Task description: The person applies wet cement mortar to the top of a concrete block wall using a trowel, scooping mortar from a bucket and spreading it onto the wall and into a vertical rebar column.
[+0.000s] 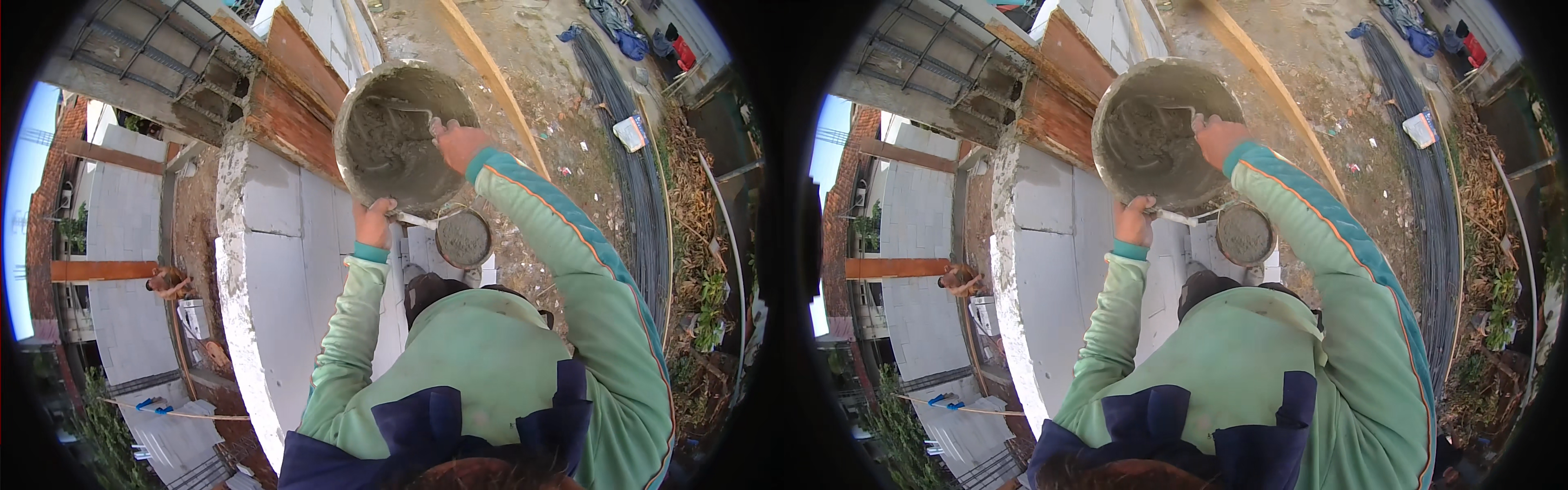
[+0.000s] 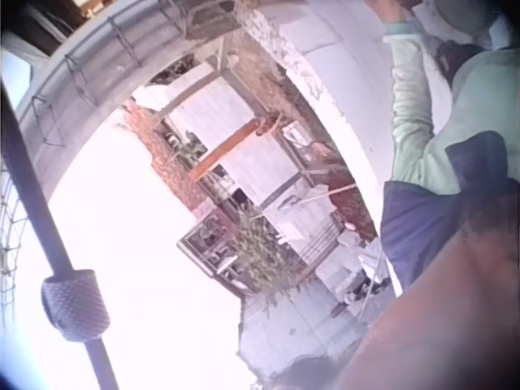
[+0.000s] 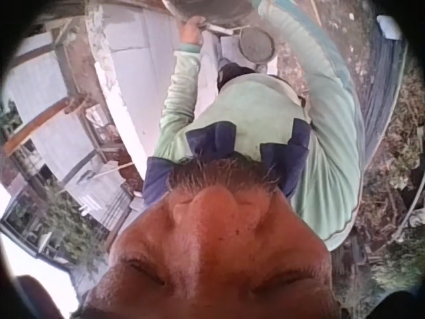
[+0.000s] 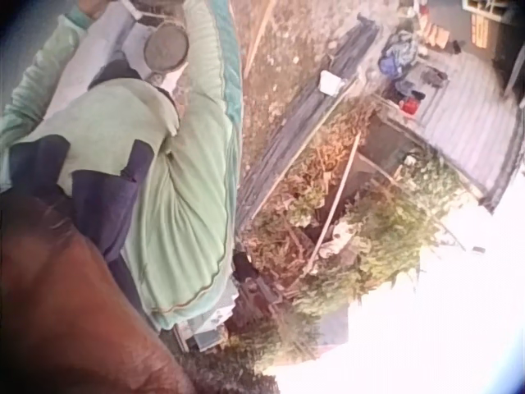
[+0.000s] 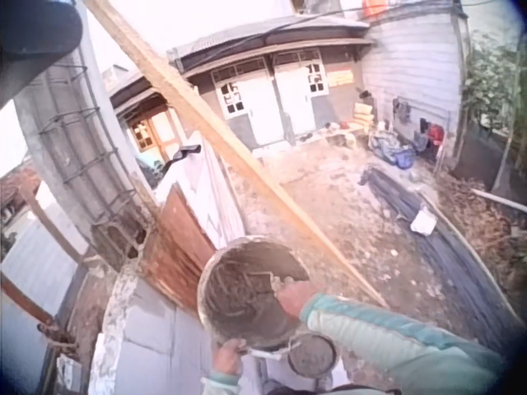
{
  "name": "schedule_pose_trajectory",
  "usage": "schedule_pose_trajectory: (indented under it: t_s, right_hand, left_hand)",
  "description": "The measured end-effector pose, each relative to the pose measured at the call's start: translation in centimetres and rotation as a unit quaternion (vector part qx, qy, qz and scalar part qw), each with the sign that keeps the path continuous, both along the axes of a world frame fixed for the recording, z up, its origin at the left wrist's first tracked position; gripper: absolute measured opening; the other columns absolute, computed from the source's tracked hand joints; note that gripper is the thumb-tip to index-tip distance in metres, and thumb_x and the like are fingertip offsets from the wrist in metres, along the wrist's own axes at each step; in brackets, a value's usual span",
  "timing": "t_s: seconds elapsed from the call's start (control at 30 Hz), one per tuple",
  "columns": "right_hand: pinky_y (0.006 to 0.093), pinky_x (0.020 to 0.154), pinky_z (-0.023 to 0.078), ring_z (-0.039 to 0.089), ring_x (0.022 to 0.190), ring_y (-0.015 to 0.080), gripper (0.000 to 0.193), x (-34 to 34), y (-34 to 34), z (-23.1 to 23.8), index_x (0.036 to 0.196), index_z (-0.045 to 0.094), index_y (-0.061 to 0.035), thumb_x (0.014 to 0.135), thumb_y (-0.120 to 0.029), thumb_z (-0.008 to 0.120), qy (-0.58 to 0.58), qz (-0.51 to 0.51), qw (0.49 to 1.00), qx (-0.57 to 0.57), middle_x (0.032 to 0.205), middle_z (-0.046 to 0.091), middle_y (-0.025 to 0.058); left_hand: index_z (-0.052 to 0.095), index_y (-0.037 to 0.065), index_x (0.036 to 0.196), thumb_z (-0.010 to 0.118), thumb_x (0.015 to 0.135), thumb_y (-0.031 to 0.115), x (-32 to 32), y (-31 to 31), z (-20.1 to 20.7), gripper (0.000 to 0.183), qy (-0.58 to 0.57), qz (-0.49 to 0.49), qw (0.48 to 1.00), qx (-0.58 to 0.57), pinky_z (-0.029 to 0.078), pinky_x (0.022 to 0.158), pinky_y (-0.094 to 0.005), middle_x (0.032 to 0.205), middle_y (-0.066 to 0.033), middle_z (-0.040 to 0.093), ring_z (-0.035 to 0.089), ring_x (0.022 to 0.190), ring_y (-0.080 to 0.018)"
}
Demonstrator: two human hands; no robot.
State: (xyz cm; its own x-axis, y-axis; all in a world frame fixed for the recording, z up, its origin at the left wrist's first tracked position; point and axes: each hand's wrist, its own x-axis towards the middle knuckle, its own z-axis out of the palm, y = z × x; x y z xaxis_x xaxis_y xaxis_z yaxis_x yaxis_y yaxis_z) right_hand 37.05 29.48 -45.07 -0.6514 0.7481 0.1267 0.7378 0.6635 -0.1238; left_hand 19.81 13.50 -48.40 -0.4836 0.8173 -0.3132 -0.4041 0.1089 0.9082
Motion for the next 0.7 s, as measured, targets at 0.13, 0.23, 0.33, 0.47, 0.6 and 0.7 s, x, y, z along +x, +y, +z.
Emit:
schedule_pose_trajectory:
  t_s: [0.13,0.23,0.33,0.47,0.6,0.7]
  right_hand:
    - [0.0473,0.072,0.057,0.07,0.086,0.0348,0.045,1.0,-2.1,0.2,0.132,0.051,0.0004,0.089,-0.011,0.051,-0.113,0.07,0.99,-0.055,0.096,0.065,0.0194]
    - [0.047,0.071,0.057,0.07,0.087,0.0346,0.045,-1.7,-1.2,2.0,0.132,0.051,0.0014,0.09,-0.012,0.051,-0.051,0.008,0.998,-0.024,0.098,0.066,0.0198]
    - [0.0459,0.073,0.057,0.07,0.09,0.0353,0.043,-4.5,-1.4,1.2,0.13,0.053,0.002,0.09,-0.014,0.052,-0.003,-0.099,0.995,-0.034,0.102,0.067,0.022]
    - [0.0452,0.079,0.057,0.069,0.095,0.0364,0.041,-2.3,-2.7,4.1,0.127,0.054,0.0019,0.09,-0.018,0.054,-0.119,-0.008,0.974,-0.193,0.108,0.067,0.0245]
    - [0.0533,0.076,0.054,0.068,0.086,0.0406,0.04,-2.9,-0.7,3.1,0.129,0.052,-0.0017,0.095,-0.023,0.047,0.051,-0.085,0.994,-0.046,0.102,0.066,0.0212]
    - [0.0519,0.072,0.055,0.068,0.084,0.0399,0.041,-1.0,-1.5,2.4,0.131,0.051,-0.0025,0.096,-0.024,0.046,-0.002,0.007,0.999,-0.046,0.1,0.064,0.021]
  left_hand:
    - [0.049,0.009,0.123,0.057,0.077,0.0,-1.9,0.2,0.4,0.048,-0.001,-0.015,1.0,0.007,0.047,0.068,-0.0371,0.098,-0.0042,0.061,0.059,0.085,-0.0192]
    - [0.047,0.009,0.124,0.058,0.076,0.0,-1.6,0.2,-0.3,0.05,0.001,-0.011,1.0,0.02,0.047,0.068,-0.0366,0.099,-0.0039,0.06,0.059,0.085,-0.0189]
    - [0.047,0.008,0.124,0.058,0.075,0.0,-0.8,0.8,-1.8,0.05,0.082,0.034,0.988,0.127,0.047,0.069,-0.0367,0.101,-0.0045,0.06,0.059,0.085,-0.0188]
    - [0.047,0.009,0.126,0.059,0.076,-0.001,-1.0,0.6,-2.0,0.053,0.055,0.057,0.988,0.136,0.048,0.071,-0.0373,0.104,-0.0058,0.059,0.059,0.088,-0.0198]
    - [0.047,0.011,0.127,0.059,0.076,0.0,-3.2,0.1,-2.5,0.053,0.025,0.03,0.995,0.088,0.049,0.073,-0.0398,0.105,-0.0061,0.059,0.058,0.093,-0.0214]
    - [0.049,0.009,0.125,0.059,0.076,0.0,-2.5,0.6,0.2,0.05,0.031,0.035,0.991,0.122,0.049,0.074,-0.0418,0.102,-0.0073,0.06,0.059,0.091,-0.0224]
